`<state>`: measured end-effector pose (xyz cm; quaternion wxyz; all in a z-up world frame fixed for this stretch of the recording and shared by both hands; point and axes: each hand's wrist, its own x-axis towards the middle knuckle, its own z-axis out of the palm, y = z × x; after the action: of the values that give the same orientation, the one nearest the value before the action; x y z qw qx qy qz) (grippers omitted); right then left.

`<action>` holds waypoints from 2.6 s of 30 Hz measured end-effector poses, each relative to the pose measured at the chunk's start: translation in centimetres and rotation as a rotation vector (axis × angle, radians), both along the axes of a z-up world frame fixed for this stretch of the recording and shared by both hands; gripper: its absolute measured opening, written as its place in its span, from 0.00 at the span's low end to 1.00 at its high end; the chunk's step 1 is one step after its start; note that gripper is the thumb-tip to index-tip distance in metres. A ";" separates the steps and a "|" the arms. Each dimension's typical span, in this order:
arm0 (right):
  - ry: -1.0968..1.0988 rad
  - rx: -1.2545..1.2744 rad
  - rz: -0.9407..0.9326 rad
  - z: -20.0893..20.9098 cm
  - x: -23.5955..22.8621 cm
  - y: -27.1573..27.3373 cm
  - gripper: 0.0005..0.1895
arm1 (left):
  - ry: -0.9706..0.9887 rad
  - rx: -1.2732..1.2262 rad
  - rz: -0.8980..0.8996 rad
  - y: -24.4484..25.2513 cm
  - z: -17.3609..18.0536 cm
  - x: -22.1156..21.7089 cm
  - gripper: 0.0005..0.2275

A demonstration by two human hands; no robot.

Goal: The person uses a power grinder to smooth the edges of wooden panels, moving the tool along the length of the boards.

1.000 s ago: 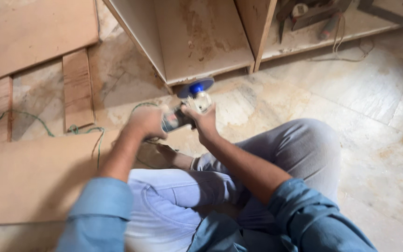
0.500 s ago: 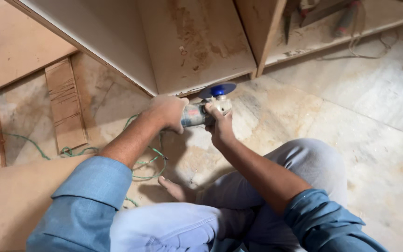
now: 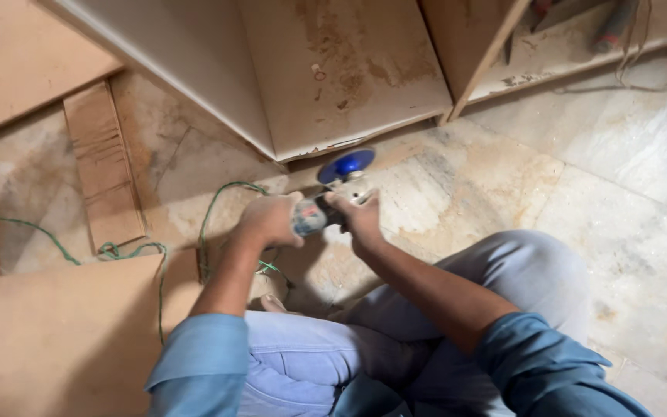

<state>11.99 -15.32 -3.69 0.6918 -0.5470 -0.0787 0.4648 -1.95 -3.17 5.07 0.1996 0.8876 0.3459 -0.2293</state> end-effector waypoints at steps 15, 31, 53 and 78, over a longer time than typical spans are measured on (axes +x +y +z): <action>-0.068 -0.171 0.030 -3.3 -3.0 4.8 0.30 | -0.099 -0.049 0.005 5.3 -4.1 -3.5 0.29; -0.105 -0.245 0.021 -6.2 -1.6 5.4 0.36 | 0.069 -0.068 0.069 4.7 -3.9 -1.0 0.27; -0.106 -0.274 0.093 -4.5 -0.8 5.5 0.38 | 0.006 -0.077 0.081 4.4 -4.2 -1.3 0.27; -0.082 -0.275 0.130 -4.5 -0.8 5.5 0.39 | 0.031 -0.108 0.110 4.5 -3.1 -1.3 0.28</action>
<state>11.21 -9.85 -8.24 0.5749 -0.6489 -0.0777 0.4923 -3.30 1.34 1.95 0.2540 0.8517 0.3842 -0.2501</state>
